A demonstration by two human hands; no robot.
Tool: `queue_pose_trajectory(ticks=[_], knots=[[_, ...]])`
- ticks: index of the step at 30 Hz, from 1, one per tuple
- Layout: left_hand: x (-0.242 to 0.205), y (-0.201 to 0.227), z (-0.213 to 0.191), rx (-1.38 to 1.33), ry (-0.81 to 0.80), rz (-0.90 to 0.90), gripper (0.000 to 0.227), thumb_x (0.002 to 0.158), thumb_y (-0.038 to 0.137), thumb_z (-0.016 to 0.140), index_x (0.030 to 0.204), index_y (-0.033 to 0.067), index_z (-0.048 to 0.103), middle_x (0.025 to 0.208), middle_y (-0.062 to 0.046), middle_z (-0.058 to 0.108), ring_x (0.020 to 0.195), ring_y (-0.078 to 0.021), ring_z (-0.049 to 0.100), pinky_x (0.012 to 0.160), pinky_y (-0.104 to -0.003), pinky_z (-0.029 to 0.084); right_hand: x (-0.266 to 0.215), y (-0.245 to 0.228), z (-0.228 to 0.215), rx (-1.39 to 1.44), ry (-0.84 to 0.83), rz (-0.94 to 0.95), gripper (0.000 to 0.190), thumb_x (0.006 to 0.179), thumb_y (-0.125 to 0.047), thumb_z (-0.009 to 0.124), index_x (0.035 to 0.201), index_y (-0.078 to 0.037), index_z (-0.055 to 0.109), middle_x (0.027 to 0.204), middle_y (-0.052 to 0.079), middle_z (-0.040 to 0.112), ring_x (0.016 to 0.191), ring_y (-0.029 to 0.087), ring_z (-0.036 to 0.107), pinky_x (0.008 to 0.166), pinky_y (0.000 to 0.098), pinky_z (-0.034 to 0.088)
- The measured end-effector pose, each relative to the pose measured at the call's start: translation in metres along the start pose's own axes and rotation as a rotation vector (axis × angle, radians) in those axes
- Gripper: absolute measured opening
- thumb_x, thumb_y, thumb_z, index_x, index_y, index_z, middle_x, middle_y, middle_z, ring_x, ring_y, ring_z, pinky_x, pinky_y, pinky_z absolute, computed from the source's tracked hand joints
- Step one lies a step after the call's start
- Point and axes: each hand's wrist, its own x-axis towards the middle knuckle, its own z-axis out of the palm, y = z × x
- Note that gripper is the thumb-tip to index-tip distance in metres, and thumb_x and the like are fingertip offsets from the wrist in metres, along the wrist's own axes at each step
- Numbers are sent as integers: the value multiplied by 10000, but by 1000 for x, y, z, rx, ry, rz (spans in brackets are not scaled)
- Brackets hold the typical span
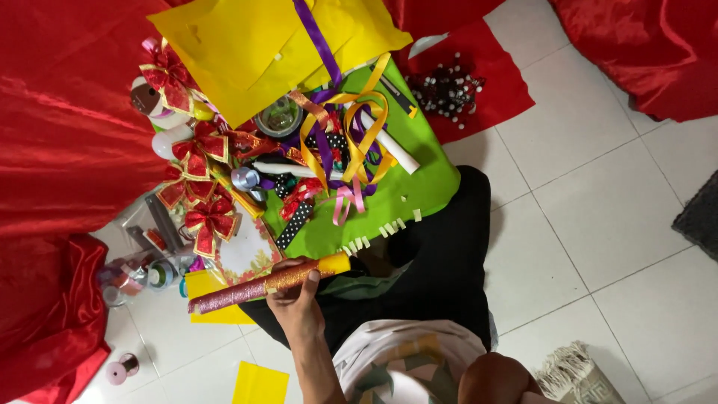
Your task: Decorating a glittery tube with ribbons and tape in a craft workshop setting.
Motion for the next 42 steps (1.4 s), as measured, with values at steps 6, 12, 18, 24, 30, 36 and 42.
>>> queue_pose_trajectory(ticks=[6,12,18,24,30,36,42], knots=[[2,6,4,9,9,10,267,803,68,859,1018,44,703,990,-86,708,903,-205,678,835,-347,536,-1,97,-136,97,-66,32,245,989,-198,640,797,-87,537,765,86,507,706,240,455,596,342,395],[4,4,3,-33,7,17,266,825,60,845,1042,26,695,997,-83,686,920,-213,683,818,-351,571,0,207,-262,173,328,226,167,988,-232,684,988,-72,638,931,65,588,885,193,542,727,335,417],[6,2,2,-43,52,-26,261,803,33,848,1024,33,709,977,-84,732,901,-204,697,818,-364,581,15,231,-248,-597,265,225,183,942,-237,745,1032,-84,789,793,-21,708,695,28,527,578,191,367],[7,2,2,-43,52,-40,235,803,67,863,992,30,729,953,-76,741,888,-196,690,789,-357,567,56,242,-234,-1453,-17,-443,118,938,-222,760,1054,-247,768,1013,-53,632,1048,209,586,778,392,389],[5,-1,0,-62,63,-79,228,805,60,858,986,18,726,916,-81,750,848,-182,703,762,-339,588,83,258,-239,-1695,-190,-542,100,1002,-344,633,965,-326,724,1066,-69,605,1067,229,543,853,462,302],[7,2,4,-74,61,-84,247,793,80,874,985,30,726,892,-77,755,818,-169,707,734,-319,593,88,263,-244,-1700,-285,-450,88,990,-325,617,938,-321,689,1061,-51,598,1052,260,538,831,472,309],[7,3,5,-70,77,-83,235,799,81,870,976,39,722,896,-75,745,812,-171,699,717,-323,587,80,256,-239,-1706,-310,-682,51,964,-267,684,958,-301,722,1059,-59,581,1037,225,548,801,434,304]])
